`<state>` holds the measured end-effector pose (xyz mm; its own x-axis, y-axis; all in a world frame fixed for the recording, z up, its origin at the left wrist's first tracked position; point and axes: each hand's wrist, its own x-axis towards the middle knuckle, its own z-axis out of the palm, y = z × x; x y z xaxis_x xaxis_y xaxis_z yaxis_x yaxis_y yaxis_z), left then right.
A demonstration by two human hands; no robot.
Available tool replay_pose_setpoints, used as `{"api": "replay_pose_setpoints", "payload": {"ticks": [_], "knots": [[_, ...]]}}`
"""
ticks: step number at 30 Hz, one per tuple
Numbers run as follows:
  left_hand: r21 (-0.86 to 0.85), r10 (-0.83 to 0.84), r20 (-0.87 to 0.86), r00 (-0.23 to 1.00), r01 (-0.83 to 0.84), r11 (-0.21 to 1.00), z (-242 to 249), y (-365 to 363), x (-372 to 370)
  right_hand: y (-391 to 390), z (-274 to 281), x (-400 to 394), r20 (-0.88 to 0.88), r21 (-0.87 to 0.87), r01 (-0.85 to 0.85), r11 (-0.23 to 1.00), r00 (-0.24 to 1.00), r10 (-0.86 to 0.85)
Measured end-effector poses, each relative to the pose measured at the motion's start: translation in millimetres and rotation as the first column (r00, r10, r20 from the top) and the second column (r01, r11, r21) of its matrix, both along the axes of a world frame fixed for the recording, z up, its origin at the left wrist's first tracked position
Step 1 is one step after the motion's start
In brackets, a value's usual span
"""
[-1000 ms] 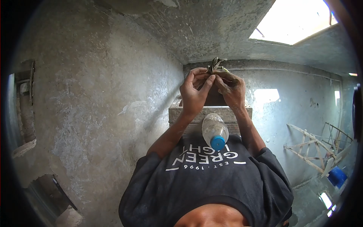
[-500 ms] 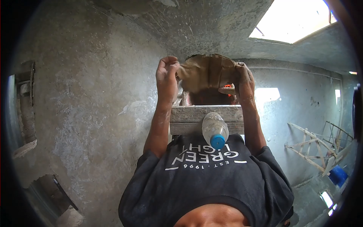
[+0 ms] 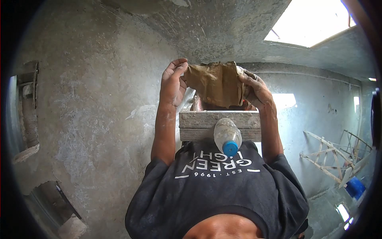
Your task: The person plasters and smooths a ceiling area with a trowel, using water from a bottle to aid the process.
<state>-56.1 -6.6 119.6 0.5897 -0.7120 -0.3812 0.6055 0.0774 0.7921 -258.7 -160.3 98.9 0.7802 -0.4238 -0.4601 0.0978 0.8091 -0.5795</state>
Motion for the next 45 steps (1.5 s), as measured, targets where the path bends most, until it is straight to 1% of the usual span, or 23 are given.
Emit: {"api": "replay_pose_setpoints", "payload": {"ticks": [2,4,5,7,9,10,11,12,13,15,16,17,19,20,22,23,26,31,33,37,40,43,45], "knots": [[-0.01,0.04,0.094,0.995,-0.039,0.999,-16.7,-1.5,5.0,-0.6,2.2,1.7,-0.038,-0.017,0.027,0.999,0.999,-0.028],[0.025,0.033,0.141,0.989,-0.037,0.999,-38.2,-6.3,4.0,-8.2,-5.3,-0.3,-0.001,-0.309,-0.095,0.946,0.995,0.1],[0.061,0.026,0.19,0.981,-0.038,0.997,-48.8,-9.5,1.6,-7.6,2.8,3.1,0.003,-0.313,-0.098,0.945,0.995,0.104],[-0.013,0.045,0.149,0.988,-0.043,0.999,-67.5,-14.2,-8.6,-2.2,31.4,13.5,-0.166,-0.652,-0.171,0.739,0.983,0.081],[0.222,-0.095,-0.016,0.995,0.096,0.97,-71.5,-17.7,-15.9,-3.3,38.2,23.1,-0.146,-0.699,-0.174,0.694,0.984,0.099],[0.215,-0.091,-0.013,0.996,0.092,0.972,-70.8,-16.8,-16.2,-4.4,37.2,27.2,-0.141,-0.824,-0.177,0.538,0.984,0.109],[0.096,-0.202,-0.323,0.925,0.245,0.965,-57.0,-16.6,-19.2,-6.2,37.4,30.2,-0.136,-0.917,-0.171,0.36,0.983,0.12],[-0.064,-0.319,-0.582,0.748,0.349,0.935,-48.9,-15.7,-20.8,-7.6,43.1,31.2,-0.235,-0.928,-0.276,0.25,0.955,0.182],[-0.067,-0.315,-0.579,0.752,0.341,0.938,-49.0,-14.6,-22.6,-5.4,43.4,32.8,-0.233,-0.93,-0.276,0.243,0.954,0.19],[-0.352,-0.368,-0.683,0.631,0.157,0.923,-51.5,-15.1,-27.7,3.2,41.5,35.9,-0.296,-0.941,-0.336,0.05,0.884,0.361],[-0.356,-0.367,-0.684,0.631,0.15,0.922,-51.9,-14.9,-27.9,8.3,41.5,36.3,-0.351,-0.933,-0.354,-0.061,0.864,0.36],[-0.327,-0.353,-0.656,0.667,0.171,0.93,-52.2,-13.4,-27.7,10.8,41.0,35.7,-0.355,-0.932,-0.357,-0.064,0.861,0.363],[-0.26,-0.325,-0.593,0.736,0.207,0.943,-51.8,-9.5,-26.1,14.1,40.2,36.1,-0.338,-0.908,-0.403,0.111,0.864,0.373],[-0.259,-0.321,-0.595,0.737,0.202,0.944,-50.6,-8.3,-25.3,11.3,41.7,35.9,-0.386,-0.897,-0.436,0.067,0.85,0.359],[-0.192,-0.439,-0.245,0.865,0.401,0.896,-45.1,-8.5,-23.0,7.8,41.2,35.5,-0.342,-0.902,-0.405,0.147,0.881,0.328],[-0.192,-0.439,-0.245,0.864,0.4,0.896,-40.9,-7.7,-22.7,5.6,41.3,35.1,-0.299,-0.902,-0.367,0.226,0.911,0.285],[-0.147,-0.502,-0.288,0.815,0.48,0.865,-35.4,-6.3,-20.4,-7.8,39.6,38.2,-0.331,-0.908,-0.378,0.182,0.912,0.243],[-0.396,-0.66,-0.425,0.62,0.528,0.751,-44.9,-6.5,-18.4,-9.6,33.4,43.3,-0.293,-0.918,-0.337,0.209,0.931,0.216],[-0.387,-0.662,-0.393,0.638,0.538,0.749,-44.1,-7.4,-17.3,-7.5,33.2,45.5,-0.274,-0.948,-0.284,0.141,0.958,0.085],[-0.397,-0.677,-0.374,0.634,0.55,0.735,-42.4,-4.9,-13.5,-14.8,17.9,40.8,-0.387,-0.902,-0.388,0.188,0.921,0.043],[-0.334,-0.701,-0.318,0.638,0.617,0.713,-44.3,-3.5,-10.0,-29.0,-3.5,32.7,-0.334,-0.666,-0.484,0.568,0.874,0.354],[-0.159,-0.651,-0.331,0.682,0.64,0.752,-41.2,-2.7,-11.1,-20.4,-11.9,25.3,-0.27,-0.543,-0.503,0.673,0.863,0.427],[-0.16,-0.679,-0.302,0.669,0.667,0.728,-36.3,-7.1,-9.3,-11.3,1.2,24.4,-0.301,-0.554,-0.515,0.654,0.856,0.42]]}}
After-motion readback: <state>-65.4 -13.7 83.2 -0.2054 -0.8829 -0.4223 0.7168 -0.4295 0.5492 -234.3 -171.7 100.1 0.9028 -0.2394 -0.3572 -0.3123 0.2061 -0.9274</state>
